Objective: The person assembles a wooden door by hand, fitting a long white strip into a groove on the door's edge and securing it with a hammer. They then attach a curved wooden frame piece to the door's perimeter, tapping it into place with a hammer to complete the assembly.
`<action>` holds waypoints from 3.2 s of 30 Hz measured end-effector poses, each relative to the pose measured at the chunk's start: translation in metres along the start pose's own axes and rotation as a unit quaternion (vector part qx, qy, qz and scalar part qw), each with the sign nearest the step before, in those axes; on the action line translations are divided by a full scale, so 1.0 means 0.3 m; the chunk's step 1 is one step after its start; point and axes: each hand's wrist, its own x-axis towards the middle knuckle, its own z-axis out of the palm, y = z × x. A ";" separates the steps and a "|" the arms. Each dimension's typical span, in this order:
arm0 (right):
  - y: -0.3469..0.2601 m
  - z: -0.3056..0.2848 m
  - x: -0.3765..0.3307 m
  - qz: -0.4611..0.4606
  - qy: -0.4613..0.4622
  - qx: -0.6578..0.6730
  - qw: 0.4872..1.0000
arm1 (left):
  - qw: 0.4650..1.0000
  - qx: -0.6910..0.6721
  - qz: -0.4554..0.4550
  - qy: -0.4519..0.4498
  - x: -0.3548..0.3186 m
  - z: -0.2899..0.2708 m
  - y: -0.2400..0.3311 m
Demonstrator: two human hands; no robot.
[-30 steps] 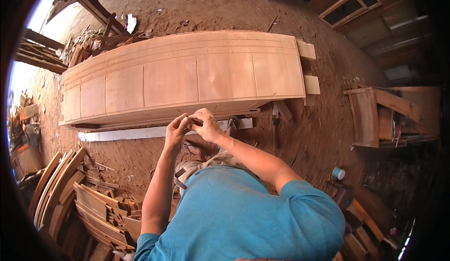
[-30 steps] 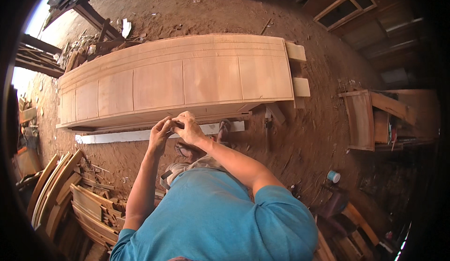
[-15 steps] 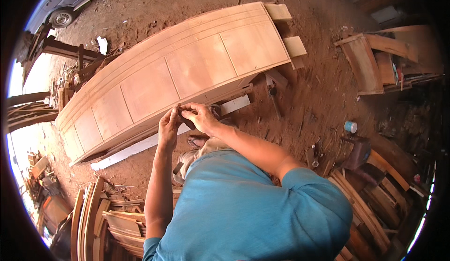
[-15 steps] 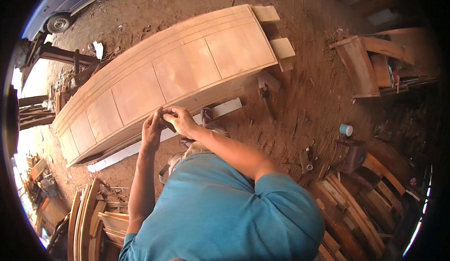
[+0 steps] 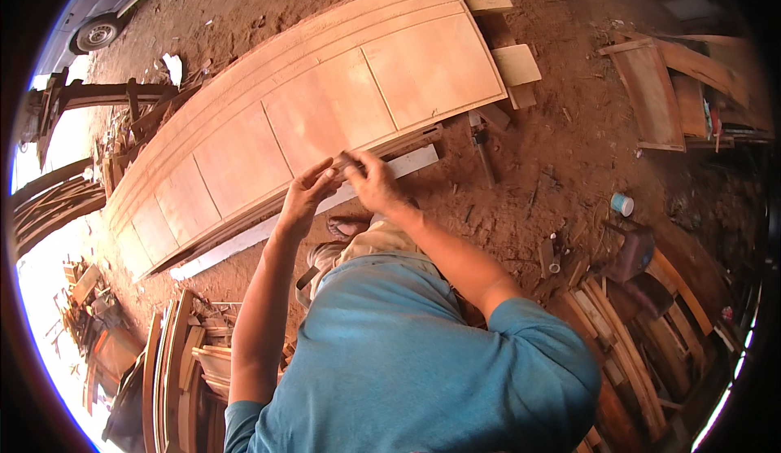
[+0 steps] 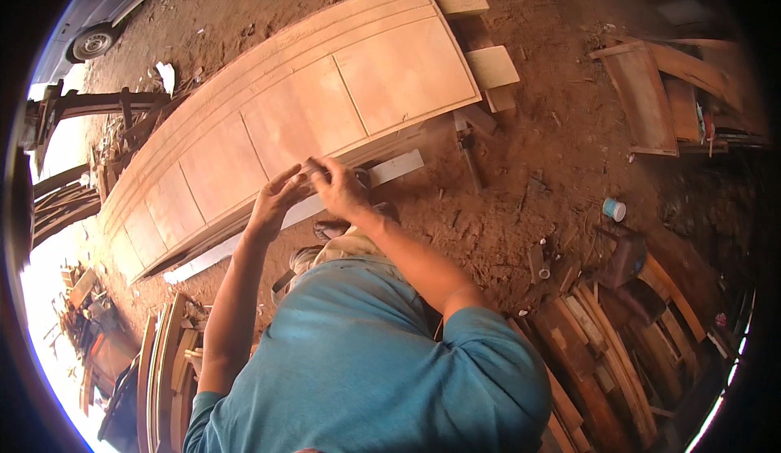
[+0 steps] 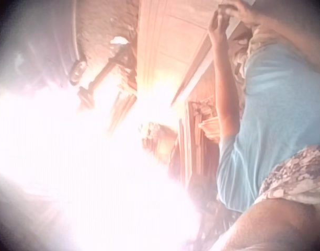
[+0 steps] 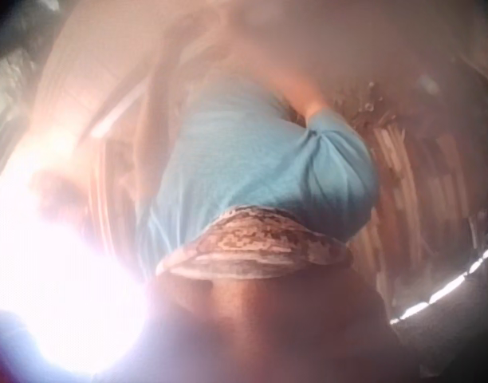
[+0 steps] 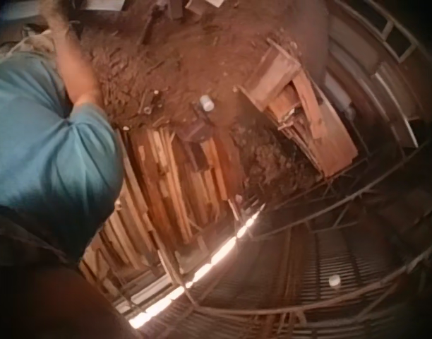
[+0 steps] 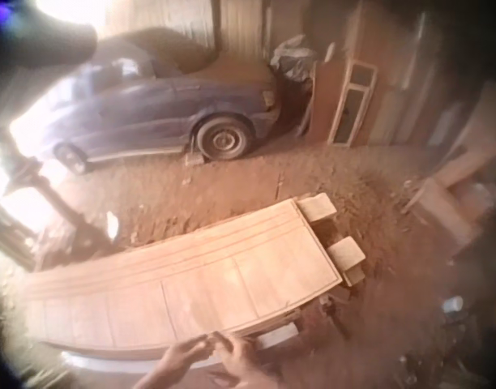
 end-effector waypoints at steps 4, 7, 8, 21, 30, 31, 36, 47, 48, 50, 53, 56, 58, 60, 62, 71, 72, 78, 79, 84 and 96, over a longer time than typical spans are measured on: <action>0.239 -0.087 0.150 -0.087 0.156 -0.108 0.978 | 0.994 0.090 -0.036 0.054 -0.025 -0.034 -0.032; 0.247 -0.158 0.265 -0.054 0.155 -0.147 0.975 | 0.985 0.119 -0.066 0.104 -0.070 -0.184 -0.157; 0.244 -0.171 0.301 -0.056 0.163 -0.148 0.974 | 0.980 0.141 -0.074 0.118 -0.095 -0.234 -0.198; 0.206 -0.124 0.484 -0.151 0.201 -0.257 0.933 | 0.896 0.135 -0.254 0.337 -0.525 -0.626 -0.610; 0.263 -0.072 0.537 -0.201 0.281 -0.363 0.865 | 0.919 0.110 -0.197 0.323 -0.528 -0.574 -0.645; 0.263 -0.065 0.526 -0.207 0.287 -0.366 0.861 | 0.921 0.101 -0.183 0.328 -0.519 -0.556 -0.621; 0.279 -0.043 0.803 -0.189 0.296 -0.450 0.821 | 0.924 0.172 -0.177 0.292 -0.465 -0.550 -0.536; 0.179 -0.025 0.879 -0.077 0.191 -0.424 0.882 | 0.925 0.132 -0.191 0.302 -0.506 -0.523 -0.605; 0.177 -0.029 0.848 -0.097 0.171 -0.393 0.899 | 0.925 0.136 -0.194 0.298 -0.518 -0.537 -0.624; 0.405 -0.064 0.823 -0.111 0.195 -0.303 0.926 | 0.921 0.118 -0.176 0.326 -0.522 -0.598 -0.685; 0.280 -0.069 0.825 -0.162 0.197 -0.447 0.858 | 0.927 0.112 -0.151 0.326 -0.496 -0.547 -0.627; 0.186 -0.039 0.897 -0.098 0.201 -0.412 0.883 | 0.928 0.137 -0.130 0.321 -0.546 -0.572 -0.647; 0.249 -0.059 0.862 -0.017 0.176 -0.364 0.915 | 0.915 0.174 -0.109 0.347 -0.540 -0.574 -0.607; 0.250 -0.059 0.693 -0.040 0.147 -0.330 0.932 | 0.913 0.083 -0.081 0.390 -0.593 -0.601 -0.664; 0.212 -0.015 0.486 -0.092 0.125 -0.297 0.942 | 0.897 0.021 -0.098 0.431 -0.602 -0.613 -0.625; 0.001 0.731 -0.067 0.225 -0.302 0.019 0.926 | 0.856 0.000 0.196 0.479 -0.594 -0.608 -0.325; 0.017 0.802 -0.076 0.250 -0.292 0.068 0.920 | 0.848 0.034 0.234 0.474 -0.637 -0.593 -0.231; -0.158 1.285 -0.403 0.255 -0.490 0.328 0.766 | 0.698 0.359 0.430 0.446 -0.835 -0.807 -0.235; -0.117 1.377 -0.423 0.221 -0.416 0.292 0.832 | 0.756 0.242 0.423 0.437 -0.815 -0.913 -0.287; -0.534 1.713 -0.808 -0.129 -0.324 0.007 0.937 | 0.812 -0.372 0.033 0.448 -0.946 -1.439 -0.639; -0.119 2.224 -0.995 0.081 -0.454 -0.215 0.861 | 0.846 -0.474 0.188 0.157 -1.488 -1.591 -0.942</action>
